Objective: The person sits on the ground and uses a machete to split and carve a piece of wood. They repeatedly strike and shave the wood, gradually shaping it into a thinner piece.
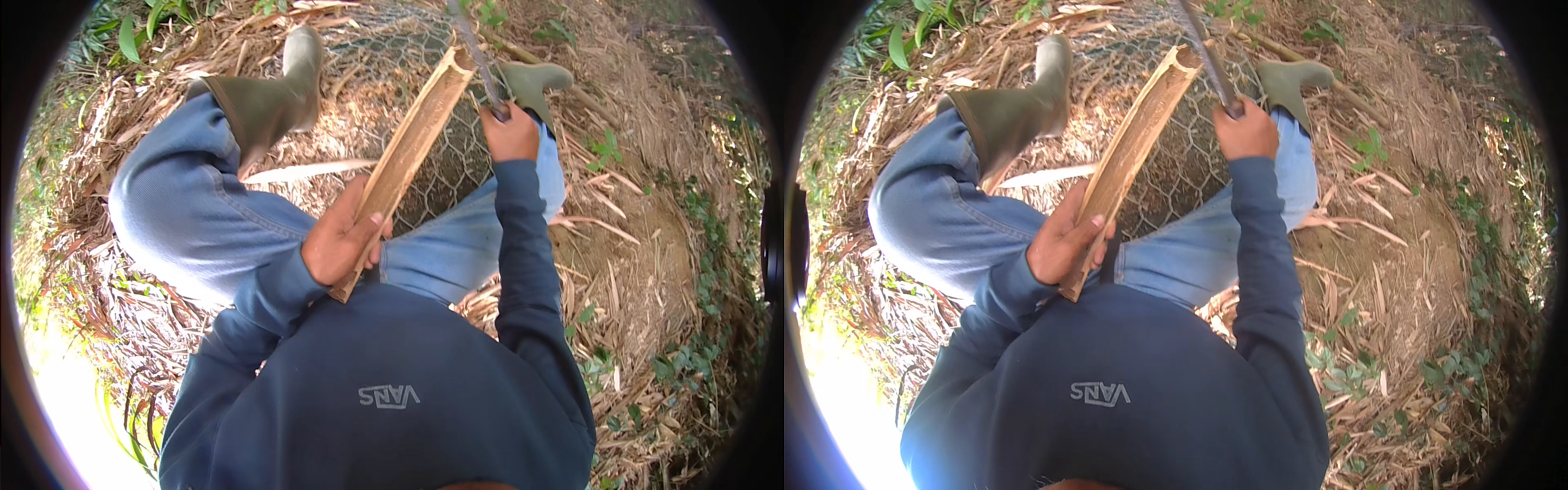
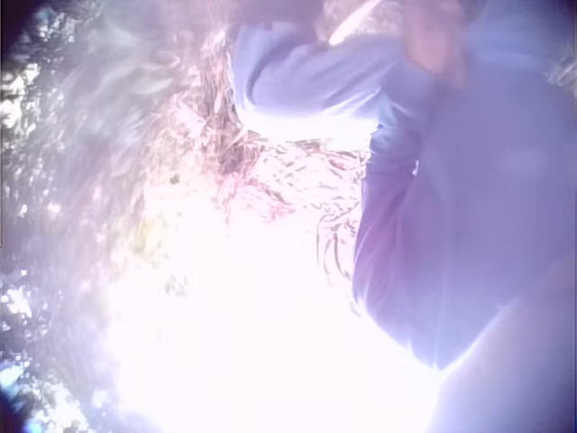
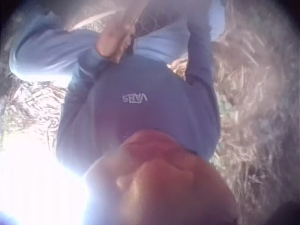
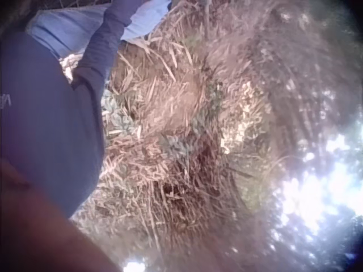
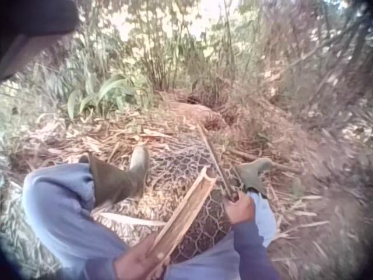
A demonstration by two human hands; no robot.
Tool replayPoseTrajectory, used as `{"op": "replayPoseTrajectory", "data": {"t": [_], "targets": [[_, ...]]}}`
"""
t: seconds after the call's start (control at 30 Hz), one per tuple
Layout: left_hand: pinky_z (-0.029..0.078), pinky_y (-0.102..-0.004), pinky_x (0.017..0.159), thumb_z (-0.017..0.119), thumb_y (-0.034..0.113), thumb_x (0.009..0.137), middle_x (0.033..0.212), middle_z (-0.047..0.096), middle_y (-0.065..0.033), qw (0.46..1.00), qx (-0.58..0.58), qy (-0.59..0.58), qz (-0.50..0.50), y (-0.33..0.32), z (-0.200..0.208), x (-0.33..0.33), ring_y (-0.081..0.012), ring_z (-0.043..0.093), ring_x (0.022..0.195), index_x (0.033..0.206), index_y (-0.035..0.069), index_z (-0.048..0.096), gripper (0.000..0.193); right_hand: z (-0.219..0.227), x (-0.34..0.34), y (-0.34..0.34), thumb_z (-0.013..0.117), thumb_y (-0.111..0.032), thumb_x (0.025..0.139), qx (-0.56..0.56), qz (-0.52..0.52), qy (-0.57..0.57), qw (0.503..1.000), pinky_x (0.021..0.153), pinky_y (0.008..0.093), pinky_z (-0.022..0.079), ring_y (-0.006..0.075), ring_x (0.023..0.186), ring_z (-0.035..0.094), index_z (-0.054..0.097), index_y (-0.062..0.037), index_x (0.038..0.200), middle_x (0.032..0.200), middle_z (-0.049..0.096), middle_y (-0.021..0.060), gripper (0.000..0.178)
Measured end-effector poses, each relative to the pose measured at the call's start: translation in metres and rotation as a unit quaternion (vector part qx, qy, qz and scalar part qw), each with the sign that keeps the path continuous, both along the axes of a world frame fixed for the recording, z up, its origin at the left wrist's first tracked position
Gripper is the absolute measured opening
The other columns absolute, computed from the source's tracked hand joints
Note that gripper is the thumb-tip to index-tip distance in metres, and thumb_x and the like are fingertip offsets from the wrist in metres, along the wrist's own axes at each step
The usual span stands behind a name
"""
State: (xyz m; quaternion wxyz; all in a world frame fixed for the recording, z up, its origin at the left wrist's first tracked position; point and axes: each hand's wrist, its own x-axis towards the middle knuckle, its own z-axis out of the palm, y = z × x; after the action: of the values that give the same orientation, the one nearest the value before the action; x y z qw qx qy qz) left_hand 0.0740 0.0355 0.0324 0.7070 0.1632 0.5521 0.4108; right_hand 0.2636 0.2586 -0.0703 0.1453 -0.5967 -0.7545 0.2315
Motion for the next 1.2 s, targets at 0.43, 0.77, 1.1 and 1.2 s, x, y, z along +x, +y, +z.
{"op": "replayPoseTrajectory", "data": {"t": [0.43, 0.77, 1.1, 1.2], "targets": [[0.052, -0.0277, 0.046, 0.041, 0.023, 0.105, 0.079, 0.060, -0.0086, 0.990, -0.094, -0.018, 0.102, 0.004, -0.011, -0.005, -0.0159, 0.061, 0.053, 0.128, 0.002, 0.043, 0.031, 0.064, -0.019, -0.100, 0.078, -0.025, 0.069, -0.060, 0.245, 0.114, 0.961, 0.056, 0.0397, 0.046, 0.0338, 0.060, 0.062, 0.064, -0.0034, 0.078, 0.068, 0.062, 0.0153, 0.028], [0.051, -0.0266, 0.043, 0.041, 0.022, 0.105, 0.078, 0.057, -0.0085, 0.995, -0.071, 0.020, 0.064, 0.005, -0.006, -0.007, -0.0152, 0.059, 0.051, 0.130, 0.003, 0.037, 0.032, 0.059, -0.021, -0.094, 0.075, -0.033, 0.070, 0.003, 0.231, 0.045, 0.972, 0.056, 0.0457, 0.046, 0.0363, 0.063, 0.063, 0.058, -0.0065, 0.068, 0.066, 0.061, 0.0147, 0.031], [0.050, -0.0262, 0.043, 0.041, 0.021, 0.104, 0.077, 0.057, -0.0073, 0.992, -0.099, 0.014, 0.079, 0.000, -0.014, 0.000, -0.0142, 0.058, 0.051, 0.127, 0.002, 0.039, 0.029, 0.050, -0.024, -0.098, 0.073, -0.032, 0.072, 0.016, 0.247, 0.065, 0.967, 0.053, 0.0458, 0.045, 0.0333, 0.058, 0.062, 0.059, -0.0077, 0.067, 0.062, 0.060, 0.0136, 0.028], [0.050, -0.0262, 0.043, 0.041, 0.020, 0.105, 0.076, 0.057, -0.0077, 0.994, -0.047, 0.036, 0.087, 0.006, -0.006, -0.003, -0.0145, 0.058, 0.051, 0.125, 0.002, 0.041, 0.027, 0.043, -0.023, -0.084, 0.073, -0.032, 0.072, 0.026, 0.218, 0.026, 0.975, 0.053, 0.0462, 0.045, 0.0340, 0.058, 0.062, 0.060, -0.0079, 0.067, 0.063, 0.060, 0.0136, 0.028]]}}
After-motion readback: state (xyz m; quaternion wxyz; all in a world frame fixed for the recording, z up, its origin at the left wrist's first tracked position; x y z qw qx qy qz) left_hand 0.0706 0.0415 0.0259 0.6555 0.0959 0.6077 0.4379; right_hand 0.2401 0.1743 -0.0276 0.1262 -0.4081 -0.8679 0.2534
